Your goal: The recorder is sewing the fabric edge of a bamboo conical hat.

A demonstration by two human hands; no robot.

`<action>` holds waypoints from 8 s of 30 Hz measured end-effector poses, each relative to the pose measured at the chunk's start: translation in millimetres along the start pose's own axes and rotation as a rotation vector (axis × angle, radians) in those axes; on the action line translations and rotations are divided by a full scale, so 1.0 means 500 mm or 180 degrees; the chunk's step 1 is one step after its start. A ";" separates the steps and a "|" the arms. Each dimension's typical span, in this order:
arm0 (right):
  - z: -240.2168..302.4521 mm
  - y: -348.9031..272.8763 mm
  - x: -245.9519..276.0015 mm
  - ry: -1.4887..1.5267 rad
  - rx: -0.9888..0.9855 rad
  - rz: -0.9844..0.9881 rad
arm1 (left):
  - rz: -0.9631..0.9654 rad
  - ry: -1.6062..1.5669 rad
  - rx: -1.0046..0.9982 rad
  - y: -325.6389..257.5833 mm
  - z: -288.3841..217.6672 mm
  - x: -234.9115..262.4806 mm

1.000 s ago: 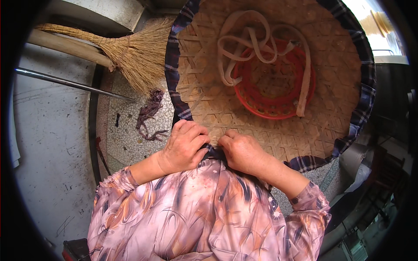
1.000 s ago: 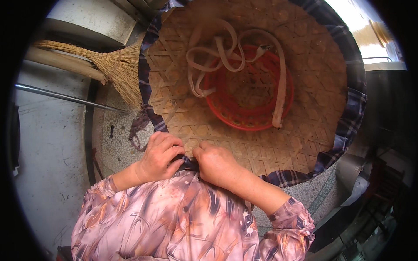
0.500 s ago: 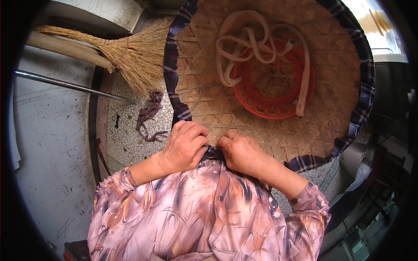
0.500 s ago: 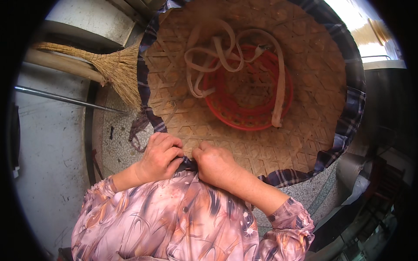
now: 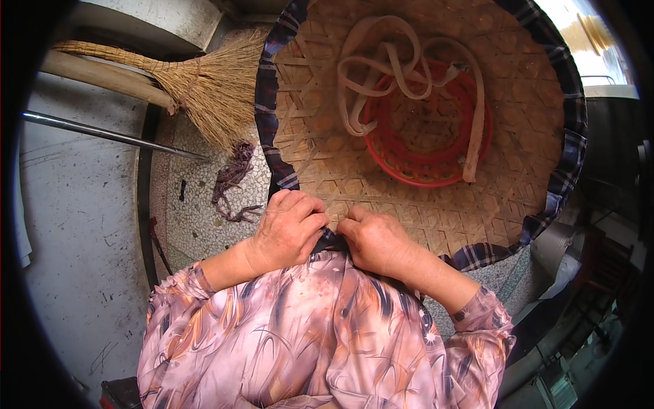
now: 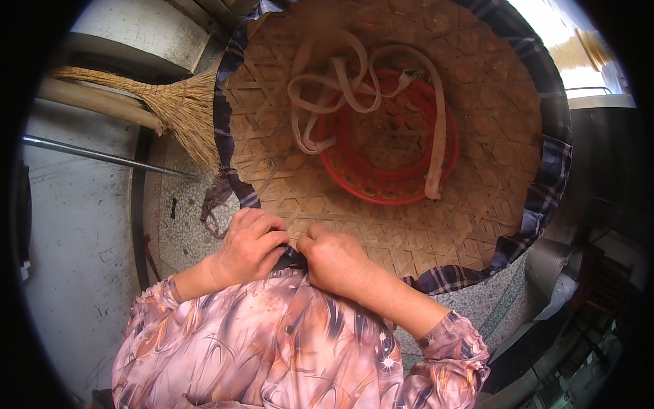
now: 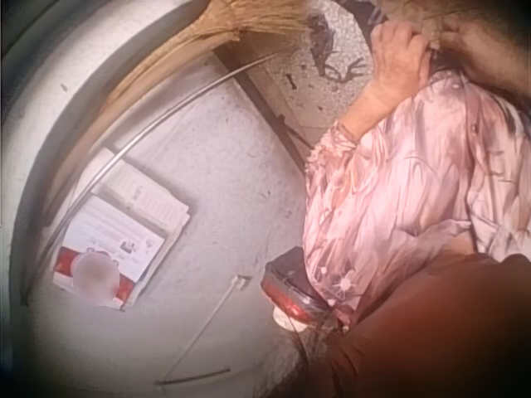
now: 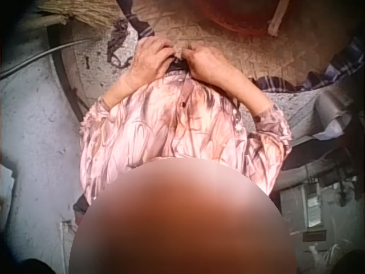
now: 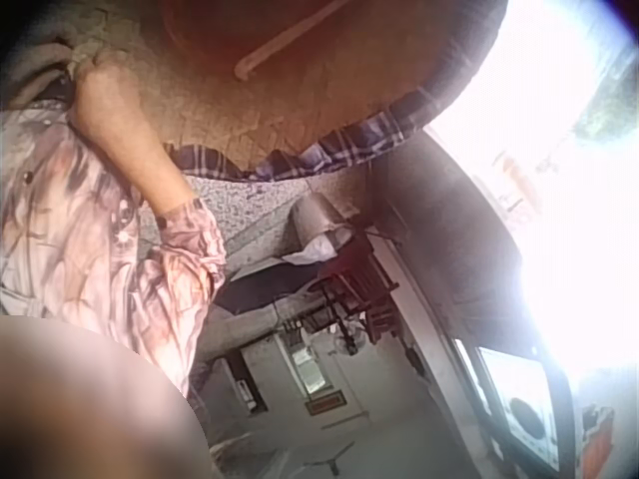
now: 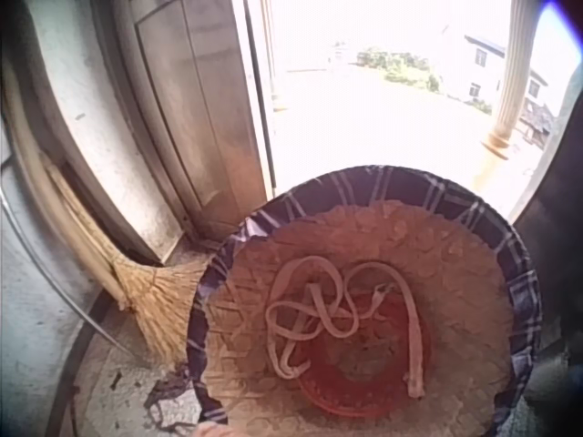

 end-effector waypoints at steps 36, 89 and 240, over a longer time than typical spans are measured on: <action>-0.005 -0.002 0.008 0.0512 0.0098 -0.0256 | 0.0054 0.0198 -0.0159 0.009 -0.003 0.002; -0.038 0.022 -0.013 0.0689 -0.0055 -0.0372 | 0.0327 0.0551 0.0135 0.051 0.001 -0.006; 0.058 0.024 -0.012 -0.1211 0.0223 0.0246 | 0.0333 -0.5207 0.2189 -0.072 0.090 -0.122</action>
Point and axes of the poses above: each hand's wrist, its own y-axis towards the middle knuckle, its own x-axis out of the back of the hand, z = x × y, the point moved 5 cm from there along y, towards the middle knuckle, and after that the axes turned 14 degrees about z, right-handed, at the moved point
